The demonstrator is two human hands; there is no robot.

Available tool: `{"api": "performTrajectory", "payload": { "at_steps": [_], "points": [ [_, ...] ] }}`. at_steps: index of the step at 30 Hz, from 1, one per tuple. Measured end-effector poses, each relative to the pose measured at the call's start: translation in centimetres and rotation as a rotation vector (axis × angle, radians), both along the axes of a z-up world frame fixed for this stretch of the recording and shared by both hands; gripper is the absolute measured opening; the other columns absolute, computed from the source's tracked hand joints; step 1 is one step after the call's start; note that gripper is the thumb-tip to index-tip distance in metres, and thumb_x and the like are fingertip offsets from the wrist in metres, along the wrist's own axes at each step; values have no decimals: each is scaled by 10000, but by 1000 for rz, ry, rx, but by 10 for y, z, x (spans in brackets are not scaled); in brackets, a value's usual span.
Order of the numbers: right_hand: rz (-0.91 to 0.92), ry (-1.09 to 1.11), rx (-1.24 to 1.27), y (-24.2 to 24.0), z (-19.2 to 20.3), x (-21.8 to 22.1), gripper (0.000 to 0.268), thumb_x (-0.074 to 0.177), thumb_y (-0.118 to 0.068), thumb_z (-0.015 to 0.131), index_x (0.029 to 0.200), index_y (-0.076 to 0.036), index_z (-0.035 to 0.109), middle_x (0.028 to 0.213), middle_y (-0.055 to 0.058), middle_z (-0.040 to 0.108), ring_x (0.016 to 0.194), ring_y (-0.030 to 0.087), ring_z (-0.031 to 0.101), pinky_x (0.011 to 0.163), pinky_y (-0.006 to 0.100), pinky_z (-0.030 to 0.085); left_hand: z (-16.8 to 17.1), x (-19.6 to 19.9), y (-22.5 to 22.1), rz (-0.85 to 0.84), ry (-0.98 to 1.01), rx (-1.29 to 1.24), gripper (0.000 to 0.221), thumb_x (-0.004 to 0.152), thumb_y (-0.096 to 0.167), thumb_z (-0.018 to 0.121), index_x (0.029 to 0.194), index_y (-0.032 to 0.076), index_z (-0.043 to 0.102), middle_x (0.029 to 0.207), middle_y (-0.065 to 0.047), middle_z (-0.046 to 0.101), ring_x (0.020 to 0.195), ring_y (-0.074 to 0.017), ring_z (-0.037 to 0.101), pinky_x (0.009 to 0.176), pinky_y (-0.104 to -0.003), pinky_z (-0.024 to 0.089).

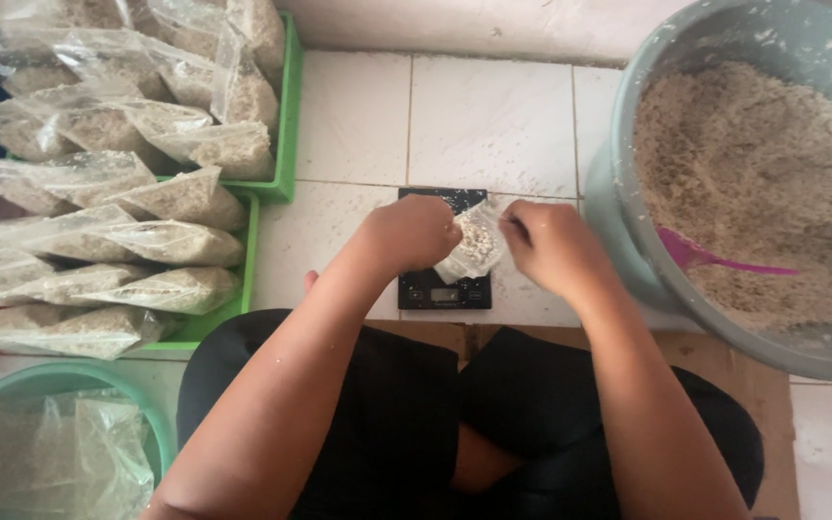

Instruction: The person fills small plastic bags with a fermented soybean mixture using a scoop, weighs each bag on a digital scale, and seals the bags by hand before placing them into a green tray.

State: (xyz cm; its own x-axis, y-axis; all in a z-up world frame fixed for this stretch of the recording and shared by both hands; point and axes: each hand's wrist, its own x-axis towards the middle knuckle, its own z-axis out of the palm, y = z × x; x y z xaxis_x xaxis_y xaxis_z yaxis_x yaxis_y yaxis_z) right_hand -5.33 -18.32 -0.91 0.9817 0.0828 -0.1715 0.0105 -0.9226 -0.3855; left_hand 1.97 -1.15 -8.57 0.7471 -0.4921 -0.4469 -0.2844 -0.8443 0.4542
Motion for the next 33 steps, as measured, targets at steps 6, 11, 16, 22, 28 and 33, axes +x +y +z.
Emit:
{"api": "performTrajectory", "payload": {
  "at_steps": [6,11,16,22,28,33],
  "points": [
    [-83,-60,-33,-41,27,-11,185,909,-195,594,1002,-94,719,832,187,723,865,417,685,723,497,549,60,-21,-23,41,86,-244,367,915,309,458,987,69,727,910,-155,719,932,-378,704,773,-488,565],
    [-130,-71,-96,-67,4,-6,202,908,-209,585,1001,-88,718,808,190,713,857,414,685,712,497,547,45,-28,-51,48,64,-271,366,918,324,456,978,63,706,947,-156,709,958,-386,686,778,-485,561],
    [-193,277,-212,-66,-5,1,341,890,-269,585,1162,-98,699,1042,195,721,1064,381,667,870,495,551,33,-35,-65,58,87,-185,467,924,442,442,969,52,695,929,-170,711,957,-377,698,796,-493,557],
    [-115,198,-156,-57,7,-1,241,923,-162,525,994,-48,725,906,228,717,957,439,676,781,521,559,6,-29,-66,93,36,-124,378,895,422,501,968,111,703,891,-126,706,921,-341,707,753,-465,566],
    [-104,99,-169,-62,8,-3,223,920,-166,528,946,-44,712,843,244,704,923,465,668,745,544,553,9,-27,-65,122,24,-253,312,906,358,511,938,105,692,871,-136,701,904,-359,704,731,-465,565],
    [-139,145,-177,-57,14,-8,285,918,-250,510,991,-51,702,858,225,713,938,436,672,762,533,554,21,-28,-61,109,34,-237,343,891,396,514,930,99,681,889,-146,705,919,-366,704,733,-476,566]
  ]
}}
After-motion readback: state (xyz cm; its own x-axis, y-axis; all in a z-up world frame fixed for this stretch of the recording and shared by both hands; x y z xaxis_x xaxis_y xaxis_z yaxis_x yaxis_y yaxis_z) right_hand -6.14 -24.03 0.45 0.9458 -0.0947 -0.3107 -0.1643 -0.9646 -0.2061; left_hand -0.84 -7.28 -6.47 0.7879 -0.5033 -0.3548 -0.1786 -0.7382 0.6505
